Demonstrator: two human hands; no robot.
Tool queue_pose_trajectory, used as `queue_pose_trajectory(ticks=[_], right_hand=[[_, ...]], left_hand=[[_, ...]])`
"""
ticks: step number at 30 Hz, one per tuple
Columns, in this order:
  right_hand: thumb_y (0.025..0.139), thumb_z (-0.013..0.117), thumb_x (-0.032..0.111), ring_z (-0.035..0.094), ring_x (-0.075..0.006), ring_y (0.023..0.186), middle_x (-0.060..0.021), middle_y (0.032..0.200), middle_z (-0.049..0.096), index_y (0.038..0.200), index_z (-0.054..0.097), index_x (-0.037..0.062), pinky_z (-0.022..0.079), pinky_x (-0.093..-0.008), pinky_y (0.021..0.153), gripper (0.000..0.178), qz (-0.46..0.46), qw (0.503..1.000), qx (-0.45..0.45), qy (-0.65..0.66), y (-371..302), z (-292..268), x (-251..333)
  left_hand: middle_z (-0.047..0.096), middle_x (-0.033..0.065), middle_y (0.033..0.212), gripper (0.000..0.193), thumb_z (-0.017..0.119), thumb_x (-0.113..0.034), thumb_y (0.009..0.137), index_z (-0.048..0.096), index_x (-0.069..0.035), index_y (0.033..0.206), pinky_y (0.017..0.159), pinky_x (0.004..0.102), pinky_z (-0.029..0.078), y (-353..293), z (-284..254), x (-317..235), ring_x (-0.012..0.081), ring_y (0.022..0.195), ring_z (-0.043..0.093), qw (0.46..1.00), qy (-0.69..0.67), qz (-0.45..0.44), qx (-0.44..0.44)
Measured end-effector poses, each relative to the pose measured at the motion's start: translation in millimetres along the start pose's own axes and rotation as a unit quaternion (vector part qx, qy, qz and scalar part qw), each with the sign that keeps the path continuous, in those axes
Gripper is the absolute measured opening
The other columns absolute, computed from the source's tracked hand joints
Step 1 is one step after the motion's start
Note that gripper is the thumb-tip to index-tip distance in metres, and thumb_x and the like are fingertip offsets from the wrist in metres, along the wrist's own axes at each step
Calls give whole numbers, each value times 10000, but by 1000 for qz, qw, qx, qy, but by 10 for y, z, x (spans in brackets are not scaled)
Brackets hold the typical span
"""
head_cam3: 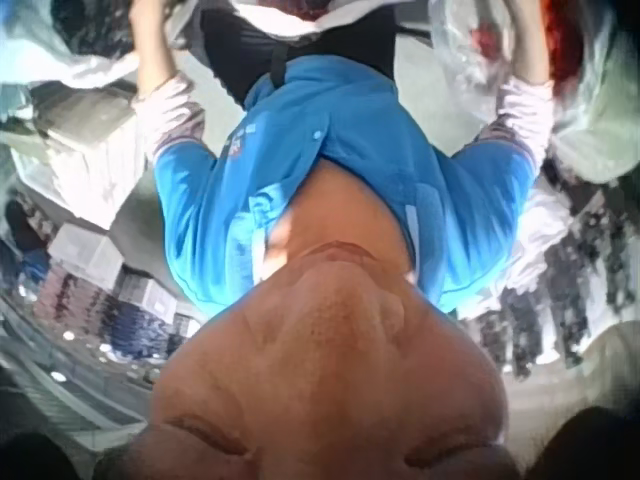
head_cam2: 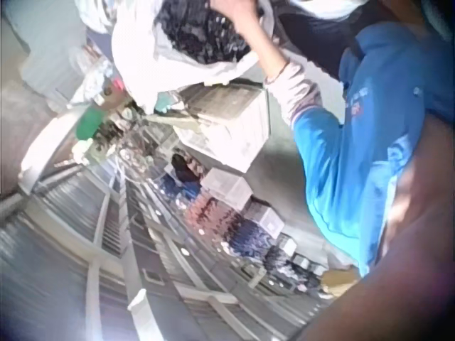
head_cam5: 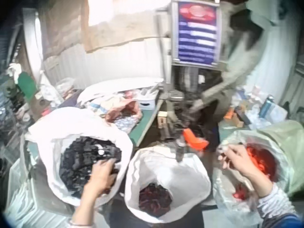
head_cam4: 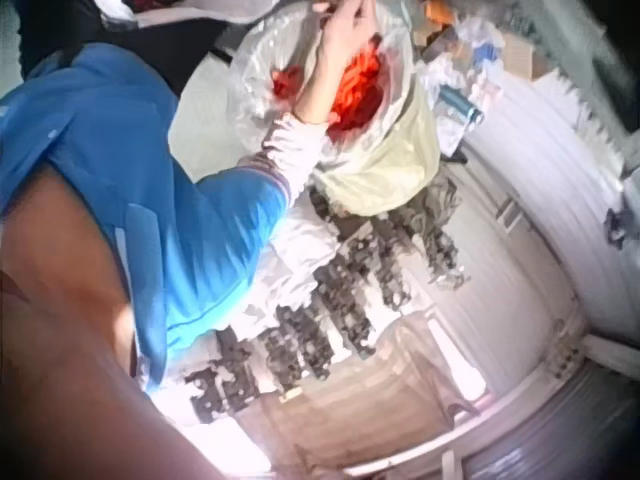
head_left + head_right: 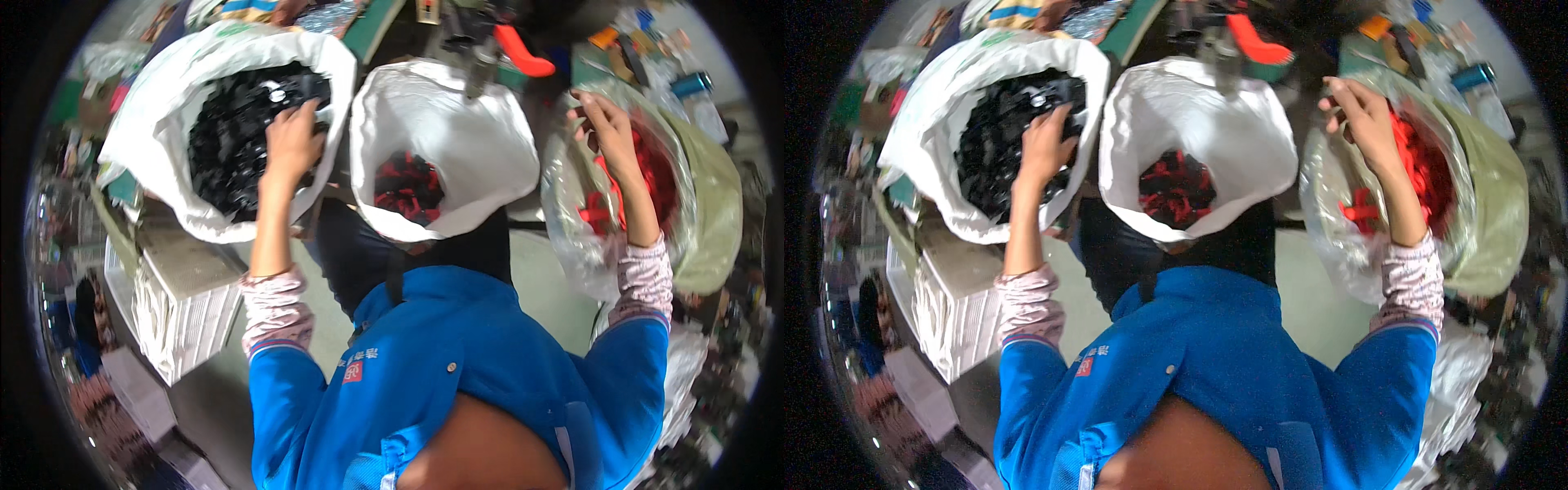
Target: The person repeatedly picks black plastic components from a white sack and red plastic components from a clear bag, then presses them together by hand. The assembled units are dropped into a central white sack. The person briefly adjusts the red component bag before resuming assembly.
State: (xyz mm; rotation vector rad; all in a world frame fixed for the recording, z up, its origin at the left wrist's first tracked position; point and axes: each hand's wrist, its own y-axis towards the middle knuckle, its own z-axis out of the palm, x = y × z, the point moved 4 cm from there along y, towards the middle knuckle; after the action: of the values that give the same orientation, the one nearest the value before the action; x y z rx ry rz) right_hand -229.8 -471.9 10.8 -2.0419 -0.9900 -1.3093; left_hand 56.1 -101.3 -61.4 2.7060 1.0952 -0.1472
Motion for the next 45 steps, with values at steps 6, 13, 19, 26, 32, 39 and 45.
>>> queue_pose_trajectory(ticks=[6, 13, 19, 26, 32, 39, 45], right_hand=[[917, 615, 259, 606, -119, 606, -52, 747, 662, 993, 677, 10, 468, -272, 566, 267, -37, 984, -59, -162, -34, -888, -539], [799, 693, 243, 652, -383, 915, -230, 948, 664, 1015, 648, 27, 525, -483, 768, 308, 85, 779, 2, -621, -151, -838, -1391], [811, 671, 161, 684, -278, 808, -185, 890, 677, 1017, 584, 18, 539, -376, 661, 265, 3, 925, -70, -374, -125, -724, -1297], [931, 618, 226, 511, -42, 544, -89, 884, 667, 1048, 561, 81, 338, -155, 440, 195, 45, 957, 82, 275, -130, 379, -166], [909, 641, 240, 519, -58, 640, 22, 804, 654, 1045, 712, 83, 380, -210, 526, 220, 17, 976, 144, 164, 52, 866, 209], [913, 618, 198, 641, -181, 697, -96, 821, 683, 1047, 695, 68, 475, -291, 601, 202, -309, 944, 87, -77, 180, 866, 656], [870, 619, 312, 632, -369, 737, -145, 794, 673, 997, 694, 114, 518, -390, 623, 247, -418, 858, -49, -293, 402, 567, 1249]], left_hand=[[596, 110, 1094, 603, 798, -98, 618, 605, -88, 1189, 979, 437, 343, -291, -12, 78, 316, 1080, 495, 997, 40, 54, 36], [629, 50, 831, 325, 783, -171, 783, 619, -2, 1008, 683, 266, 479, -123, -231, 115, 148, 724, 594, 937, -299, -109, -146], [662, 128, 980, 276, 711, -67, 839, 575, -31, 1077, 731, 285, 549, 30, -54, -642, 208, 822, 674, 653, -744, -114, -86], [635, 198, 1040, 351, 688, -102, 870, 492, 36, 1127, 842, 392, 559, 282, 263, -1805, 305, 955, 670, 458, -881, -107, 51], [656, 138, 1014, 251, 639, -145, 912, 541, 18, 1076, 741, 316, 513, 292, 104, -1975, 232, 891, 666, 469, -877, -79, 69], [646, 132, 1022, 271, 595, -144, 937, 523, 23, 1137, 719, 306, 504, 445, 155, -2084, 206, 888, 661, 382, -923, -41, 7], [660, 125, 957, 309, 598, -266, 945, 572, 0, 1101, 678, 291, 552, 951, -229, -2098, 186, 797, 653, 419, -904, -32, 78]])
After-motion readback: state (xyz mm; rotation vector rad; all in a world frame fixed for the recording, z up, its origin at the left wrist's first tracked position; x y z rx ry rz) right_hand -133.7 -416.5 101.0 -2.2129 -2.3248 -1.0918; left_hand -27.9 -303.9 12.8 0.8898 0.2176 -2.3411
